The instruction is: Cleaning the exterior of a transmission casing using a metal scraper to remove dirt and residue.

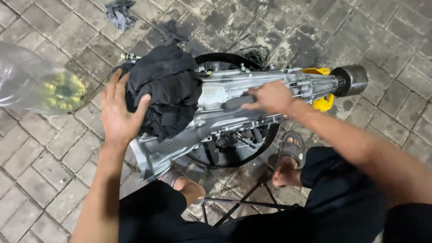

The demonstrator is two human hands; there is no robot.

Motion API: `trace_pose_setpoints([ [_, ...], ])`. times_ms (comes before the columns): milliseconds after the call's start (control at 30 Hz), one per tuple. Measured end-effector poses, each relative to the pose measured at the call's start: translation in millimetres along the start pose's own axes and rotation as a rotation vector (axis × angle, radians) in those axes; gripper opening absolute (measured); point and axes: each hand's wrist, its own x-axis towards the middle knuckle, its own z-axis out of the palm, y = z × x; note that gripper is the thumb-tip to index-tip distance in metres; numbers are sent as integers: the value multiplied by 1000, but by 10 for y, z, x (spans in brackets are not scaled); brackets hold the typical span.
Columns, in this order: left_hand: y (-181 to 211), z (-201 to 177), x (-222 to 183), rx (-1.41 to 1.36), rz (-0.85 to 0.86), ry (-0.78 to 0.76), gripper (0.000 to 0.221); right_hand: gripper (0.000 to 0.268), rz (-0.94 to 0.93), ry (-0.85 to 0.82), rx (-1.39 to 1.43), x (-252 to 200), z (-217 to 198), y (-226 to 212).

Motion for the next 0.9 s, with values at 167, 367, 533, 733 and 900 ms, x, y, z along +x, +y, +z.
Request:
trace_pose_setpoints([
  [167,-33,3,-19,17,-14,-18,61,66,-23,2,-15,31,-47,-229],
  [367,-21,-20,2,0,-21,-13,61,67,-23,-12,3,18,-6,15],
  [533,-47,18,28,25,9,22,64,65,-3,-22,-67,57,-42,-158],
  [733,-36,-29,27,-3,-4,-20,63,70,70,-31,-13,-155,21,168],
  [900,-80,58,1,-1,27,55,62,67,272,-123,-233,-607,325,1429],
])
